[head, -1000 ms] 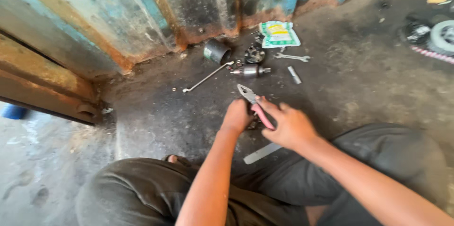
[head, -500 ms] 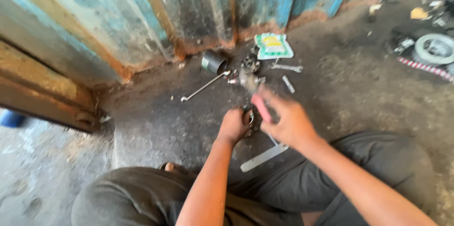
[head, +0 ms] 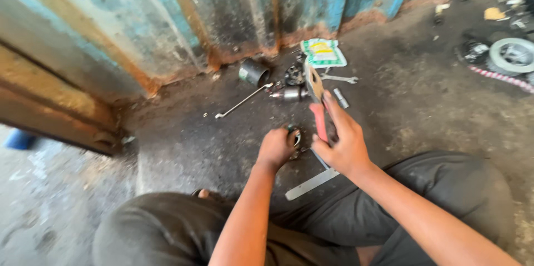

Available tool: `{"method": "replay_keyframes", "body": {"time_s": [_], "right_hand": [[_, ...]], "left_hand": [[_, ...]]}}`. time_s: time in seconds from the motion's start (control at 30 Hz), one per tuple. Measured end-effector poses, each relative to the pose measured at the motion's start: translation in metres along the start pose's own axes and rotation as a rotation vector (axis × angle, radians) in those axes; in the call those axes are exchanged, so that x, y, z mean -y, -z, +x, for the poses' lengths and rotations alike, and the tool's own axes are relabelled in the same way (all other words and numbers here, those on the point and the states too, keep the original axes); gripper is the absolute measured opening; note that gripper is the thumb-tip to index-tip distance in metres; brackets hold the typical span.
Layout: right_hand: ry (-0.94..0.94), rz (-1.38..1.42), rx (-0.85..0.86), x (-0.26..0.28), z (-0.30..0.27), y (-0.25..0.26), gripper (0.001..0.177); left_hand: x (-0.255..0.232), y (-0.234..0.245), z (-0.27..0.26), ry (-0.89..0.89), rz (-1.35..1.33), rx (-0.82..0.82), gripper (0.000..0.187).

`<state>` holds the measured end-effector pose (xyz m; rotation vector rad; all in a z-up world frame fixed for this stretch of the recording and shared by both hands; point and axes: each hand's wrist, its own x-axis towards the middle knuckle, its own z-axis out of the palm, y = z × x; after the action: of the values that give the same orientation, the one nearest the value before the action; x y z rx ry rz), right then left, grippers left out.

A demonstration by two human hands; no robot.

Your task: The person sits on the floor and uses pliers to remove a small metal ring from a cylindrical mechanical component. They then use a screwdriver to manipulate the internal parts of the component and continue to use the pliers to adjust or remove additional small pieces.

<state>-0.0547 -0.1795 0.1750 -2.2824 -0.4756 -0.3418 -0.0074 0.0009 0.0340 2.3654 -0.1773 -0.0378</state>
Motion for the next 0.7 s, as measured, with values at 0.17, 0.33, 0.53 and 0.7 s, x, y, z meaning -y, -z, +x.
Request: {"method": "replay_keyframes", "body": {"time_s": [0.17,0.33,0.53,0.7], "right_hand": [[-0.391,-0.355,0.535,0.019,0.009,0.008,0.089],[0.136,0.113,-0.144,0.023,-0.008,0.007,0.085],[-0.386,0.001,0.286,0.024,0.007,0.005,0.088],[0.127,0.123,-0.148,0.011,0.006,0.009,0.078]], "left_hand": [[0.002,0.000,-0.001,-0.026,-0.058,-0.032,0.021],[0.015,-0.010,0.001,0.035,0.012,0.052,0.033],[0.015,-0.010,0.000,0.059,-0.024,0.051,0.030],[0.014,-0.012,0.004,-0.030,-0.049,-0.041,0.028]]}}
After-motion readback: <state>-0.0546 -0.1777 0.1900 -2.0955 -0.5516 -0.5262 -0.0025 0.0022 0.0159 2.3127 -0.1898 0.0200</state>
